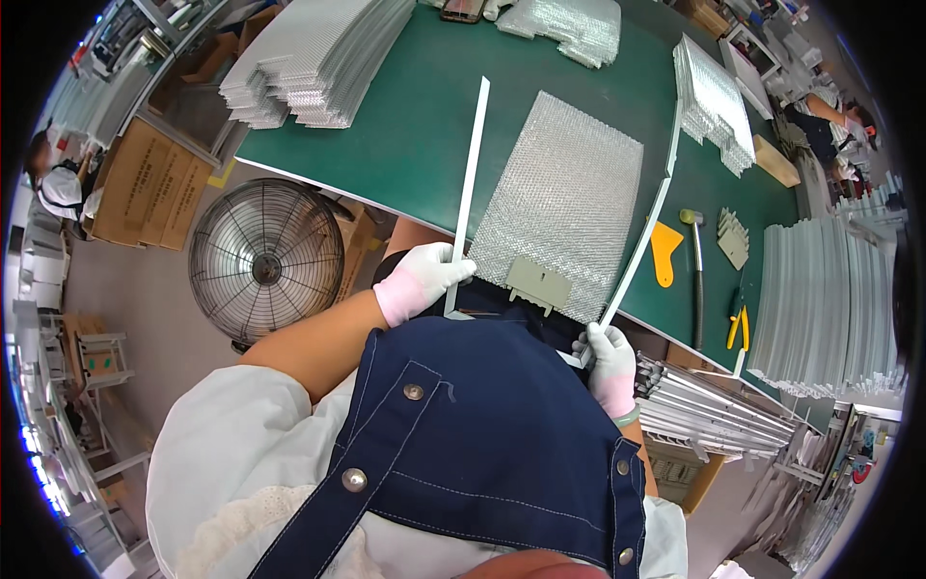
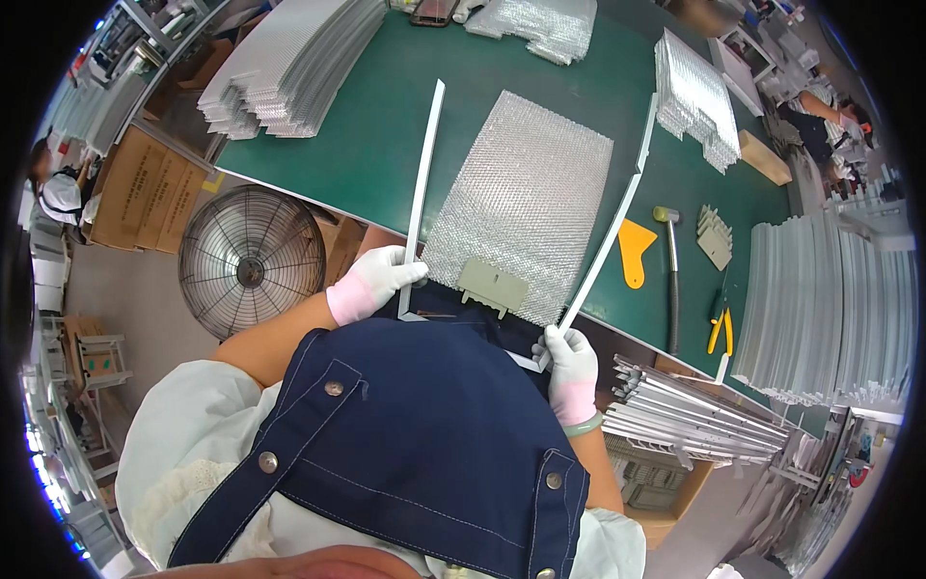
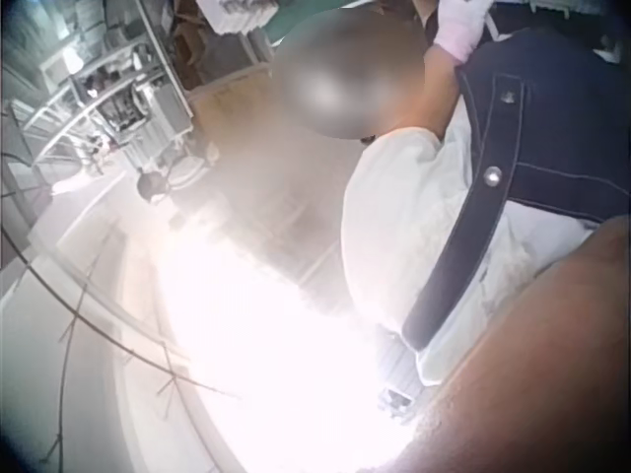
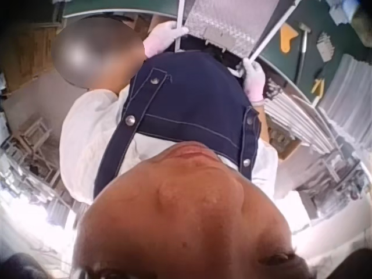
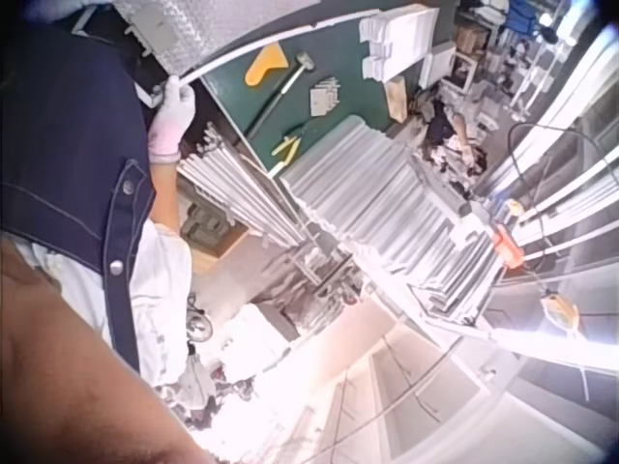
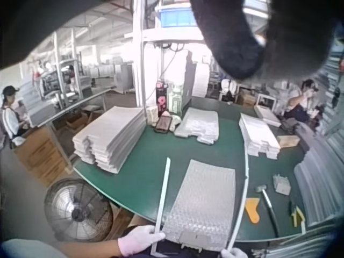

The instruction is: The person assembles metal mesh panels into rectangular frames. They place a mesh sheet on a workbench, position a plastic insert, and fit metal frame pieces around the edges. The person uses a hammer to tap the frame into place and a handheld stapler to secure the mesh to the frame. The completed units are stacked on the table.

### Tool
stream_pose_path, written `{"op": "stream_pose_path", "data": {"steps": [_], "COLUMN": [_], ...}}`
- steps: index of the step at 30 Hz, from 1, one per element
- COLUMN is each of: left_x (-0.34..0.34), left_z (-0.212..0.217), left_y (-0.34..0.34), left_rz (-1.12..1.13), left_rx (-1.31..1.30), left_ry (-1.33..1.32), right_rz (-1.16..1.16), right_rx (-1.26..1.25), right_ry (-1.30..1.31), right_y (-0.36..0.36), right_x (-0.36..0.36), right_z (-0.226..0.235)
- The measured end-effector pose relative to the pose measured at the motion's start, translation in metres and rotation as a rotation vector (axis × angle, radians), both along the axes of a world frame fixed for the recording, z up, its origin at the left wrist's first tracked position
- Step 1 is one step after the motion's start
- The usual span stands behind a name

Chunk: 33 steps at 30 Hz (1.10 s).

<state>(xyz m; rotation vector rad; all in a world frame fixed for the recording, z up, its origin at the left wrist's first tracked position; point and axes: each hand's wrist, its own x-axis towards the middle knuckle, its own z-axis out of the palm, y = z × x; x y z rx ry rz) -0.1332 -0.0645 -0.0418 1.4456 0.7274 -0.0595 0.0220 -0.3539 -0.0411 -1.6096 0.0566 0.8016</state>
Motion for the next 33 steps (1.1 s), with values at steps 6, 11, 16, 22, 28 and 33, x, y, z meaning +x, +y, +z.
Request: {"op": "stream_pose_path", "data": {"steps": [6, 11, 16, 22, 28, 33], "left_x": [-0.003, 0.002, 0.002, 0.006, 0.01, 0.012], "left_z": [-0.007, -0.031, -0.012, -0.011, -0.034, -0.029], "left_y": [0.001, 0.004, 0.003, -0.013, -0.017, -0.02], "left_rz": [-0.081, -0.21, -0.254, 0.037, 0.126, 0.141], "left_rx": [-0.119, 0.001, -0.192, -0.506, -0.473, -0.505], "left_ry": [-0.069, -0.087, -0.158, -0.213, -0.235, -0.247], "right_rz": [0.021, 0.003, 0.079, -0.024, -0.067, -0.078], "right_rx": [0.093, 0.08, 0.085, 0.239, 0.033, 0.265], "right_ry": [0.06, -0.022, -0.031, -0.001, -0.034, 0.109], "right_y": [-0.001, 0.011, 0.007, 0.009, 0.019, 0.017], "right_x": [0.001, -0.003, 0.001, -0.003, -0.007, -0.005], "right_z": [-0.016, -0.009, -0.021, -0.025, -0.02, -0.02]}}
